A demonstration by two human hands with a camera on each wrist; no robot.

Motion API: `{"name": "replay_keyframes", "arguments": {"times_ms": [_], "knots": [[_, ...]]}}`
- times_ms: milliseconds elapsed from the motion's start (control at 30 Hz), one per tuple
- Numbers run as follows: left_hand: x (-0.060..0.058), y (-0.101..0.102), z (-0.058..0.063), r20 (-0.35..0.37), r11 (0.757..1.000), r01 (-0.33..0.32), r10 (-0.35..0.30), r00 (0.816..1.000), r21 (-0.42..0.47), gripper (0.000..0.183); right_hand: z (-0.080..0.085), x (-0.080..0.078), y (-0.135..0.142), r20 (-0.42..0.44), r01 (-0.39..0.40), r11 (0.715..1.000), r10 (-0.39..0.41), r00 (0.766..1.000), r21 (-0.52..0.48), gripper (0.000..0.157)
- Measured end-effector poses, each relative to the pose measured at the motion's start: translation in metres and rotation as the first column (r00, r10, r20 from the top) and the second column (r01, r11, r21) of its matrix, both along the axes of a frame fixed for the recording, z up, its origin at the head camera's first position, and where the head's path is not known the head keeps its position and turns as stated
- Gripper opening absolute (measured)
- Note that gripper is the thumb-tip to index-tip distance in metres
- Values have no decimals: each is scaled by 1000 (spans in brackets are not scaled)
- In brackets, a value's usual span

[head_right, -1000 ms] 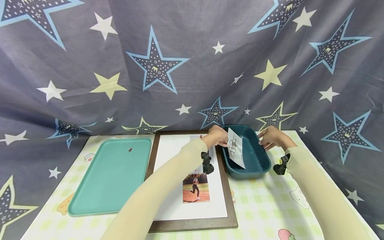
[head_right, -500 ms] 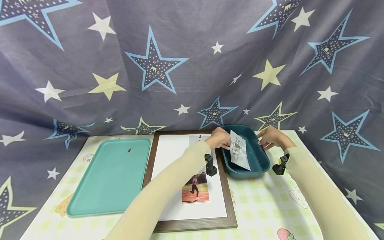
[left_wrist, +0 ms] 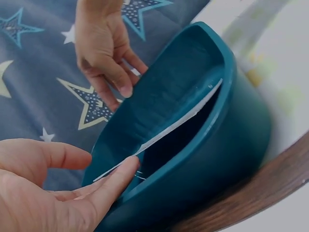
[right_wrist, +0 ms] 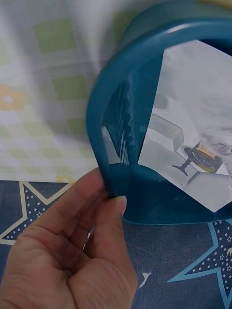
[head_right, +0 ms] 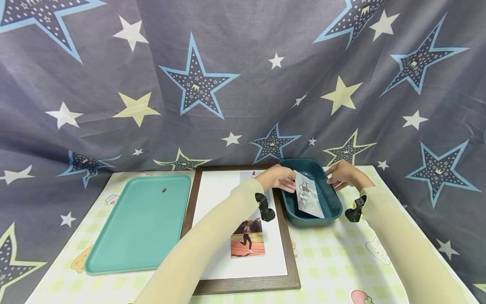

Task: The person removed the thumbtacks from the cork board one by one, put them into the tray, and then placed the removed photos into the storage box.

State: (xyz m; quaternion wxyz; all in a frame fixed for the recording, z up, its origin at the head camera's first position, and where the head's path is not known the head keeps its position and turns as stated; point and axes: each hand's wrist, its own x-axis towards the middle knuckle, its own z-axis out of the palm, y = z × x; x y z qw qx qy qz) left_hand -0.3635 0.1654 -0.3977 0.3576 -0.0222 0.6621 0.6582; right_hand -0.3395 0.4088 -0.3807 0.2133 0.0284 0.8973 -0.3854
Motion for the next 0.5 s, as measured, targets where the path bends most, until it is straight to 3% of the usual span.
{"name": "replay_keyframes", "arguments": {"times_ms": [167, 500], "knots": [[-4, -2, 1, 63, 998, 52, -54, 997, 31, 48, 0, 0, 0, -4, 0, 1000, 0, 1000, -1, 53], [-7, -1, 3, 190, 996, 69, -78, 979, 57, 57, 0, -1, 0, 6, 8, 1000, -8, 1000, 9, 54]]}}
